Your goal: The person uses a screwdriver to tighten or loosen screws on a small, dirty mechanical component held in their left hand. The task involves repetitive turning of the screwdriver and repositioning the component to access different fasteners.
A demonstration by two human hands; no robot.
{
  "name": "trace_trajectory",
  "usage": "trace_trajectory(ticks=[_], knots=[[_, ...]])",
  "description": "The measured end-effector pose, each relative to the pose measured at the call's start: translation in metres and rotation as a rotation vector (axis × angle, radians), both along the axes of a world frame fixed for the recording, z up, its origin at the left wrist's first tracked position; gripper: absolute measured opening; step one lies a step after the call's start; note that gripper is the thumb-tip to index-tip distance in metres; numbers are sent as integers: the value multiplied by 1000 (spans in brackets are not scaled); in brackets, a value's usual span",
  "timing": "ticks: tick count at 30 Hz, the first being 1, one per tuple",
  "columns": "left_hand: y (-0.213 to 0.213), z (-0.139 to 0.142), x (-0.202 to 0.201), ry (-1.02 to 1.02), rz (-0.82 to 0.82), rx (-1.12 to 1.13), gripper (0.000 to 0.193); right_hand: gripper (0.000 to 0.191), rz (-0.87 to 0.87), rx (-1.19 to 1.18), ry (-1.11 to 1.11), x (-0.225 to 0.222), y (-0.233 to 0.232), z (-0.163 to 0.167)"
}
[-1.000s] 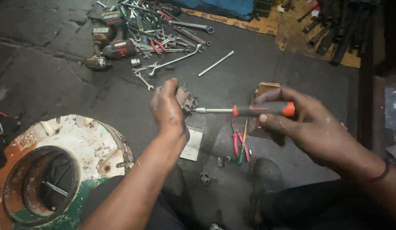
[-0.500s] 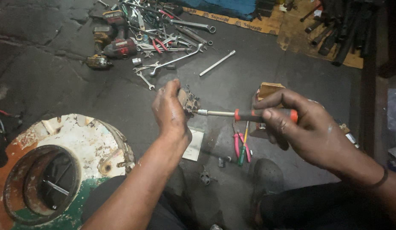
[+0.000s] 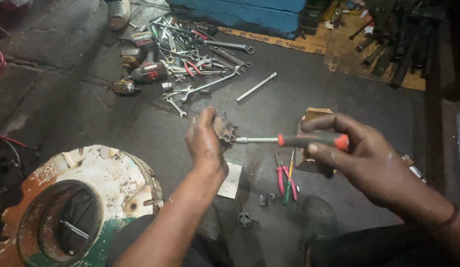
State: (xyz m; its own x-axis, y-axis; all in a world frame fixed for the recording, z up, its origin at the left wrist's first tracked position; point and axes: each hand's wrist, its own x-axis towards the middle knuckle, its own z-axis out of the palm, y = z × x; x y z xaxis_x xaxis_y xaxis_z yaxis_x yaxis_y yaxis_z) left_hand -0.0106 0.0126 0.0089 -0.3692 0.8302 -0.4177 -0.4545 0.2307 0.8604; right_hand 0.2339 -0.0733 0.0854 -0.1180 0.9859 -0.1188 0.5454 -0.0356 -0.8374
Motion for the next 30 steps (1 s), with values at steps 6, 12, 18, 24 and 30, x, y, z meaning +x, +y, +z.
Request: trace_trajectory(ticks=[6, 12, 18, 24, 30], knots=[[-1, -1, 4, -27, -11, 97, 17, 33, -114, -232, 144, 5, 2, -6], [-5, 5, 2, 0, -1, 22, 20, 26, 179, 228, -52, 2, -5, -8], [1, -3, 1, 25, -10, 24, 26, 33, 253, 349, -80, 5, -6, -11], [8, -27, 6, -162, 12, 22, 25, 40, -104, 34, 142, 30, 5, -61], [4, -29, 26, -8, 27, 64, 19, 42, -169, 47, 324, 57, 45, -143]])
